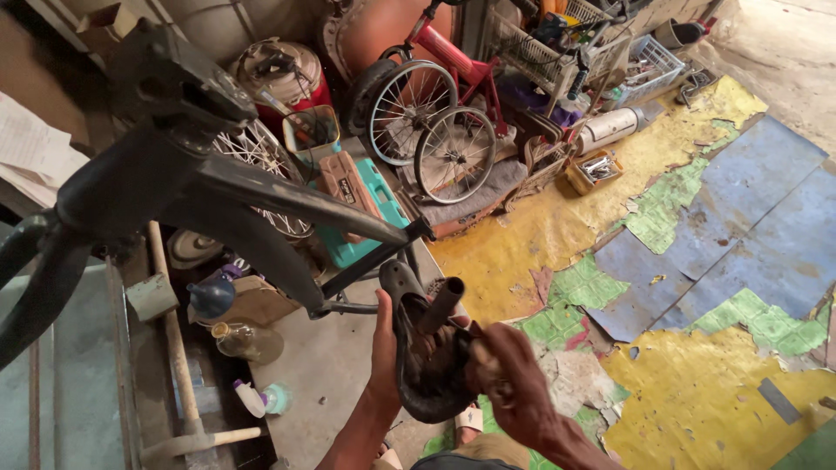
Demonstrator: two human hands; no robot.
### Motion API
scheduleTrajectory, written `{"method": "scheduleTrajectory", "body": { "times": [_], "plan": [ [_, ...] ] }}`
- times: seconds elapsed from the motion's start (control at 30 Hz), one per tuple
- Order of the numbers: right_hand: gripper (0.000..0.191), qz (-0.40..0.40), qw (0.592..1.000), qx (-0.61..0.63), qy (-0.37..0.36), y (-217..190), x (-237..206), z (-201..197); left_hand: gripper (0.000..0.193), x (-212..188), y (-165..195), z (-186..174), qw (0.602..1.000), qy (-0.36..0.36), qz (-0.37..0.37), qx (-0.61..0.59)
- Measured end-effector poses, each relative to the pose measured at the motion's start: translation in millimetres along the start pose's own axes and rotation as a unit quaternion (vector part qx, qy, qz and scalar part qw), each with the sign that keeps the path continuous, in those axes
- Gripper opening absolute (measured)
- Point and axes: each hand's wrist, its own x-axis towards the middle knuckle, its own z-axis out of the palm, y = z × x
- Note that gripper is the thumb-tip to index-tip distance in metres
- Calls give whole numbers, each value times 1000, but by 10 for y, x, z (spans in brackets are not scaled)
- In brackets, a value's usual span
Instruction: The person removes a bicycle seat post from a frame, then cleans the post with a cloth, a wire brush, and sandpaper. The person holds the post, scrubs it, and sands it on a workbench in a cluttered workshop.
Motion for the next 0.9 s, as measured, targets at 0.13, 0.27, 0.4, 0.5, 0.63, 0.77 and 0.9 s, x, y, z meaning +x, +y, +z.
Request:
{"method": "scheduleTrajectory", "body": {
  "times": [0.13, 0.27, 0.4, 0.5, 0.63, 0.77, 0.9],
  "plan": [
    [44, -79, 990, 52, 109, -111, 47, -107, 103, 31, -13, 138, 999, 17, 26, -15],
    [39, -173, 971, -138, 88, -283, 18, -16, 107, 21, -57, 270, 999, -13, -21, -29],
    [27, -70, 991, -87, 77, -154, -14, 55, 115, 11, -73, 284, 998, -34, -51, 6],
    [4, -9, 994, -35, 102, 100, 13, -130, 92, 36, -85, 206, 999, 12, 36, -32],
    [21, 92, 987, 50, 126, 288, 171, -569, 83, 64, -91, 86, 998, -32, 42, -44],
    [25, 67, 971, 198, 116, -6, 269, -547, 81, 88, -98, 55, 998, -16, 43, -44],
    [40, 199, 926, 317, 46, -398, 310, -275, 84, 135, -127, 74, 998, 36, 29, -35]
  ]
}}
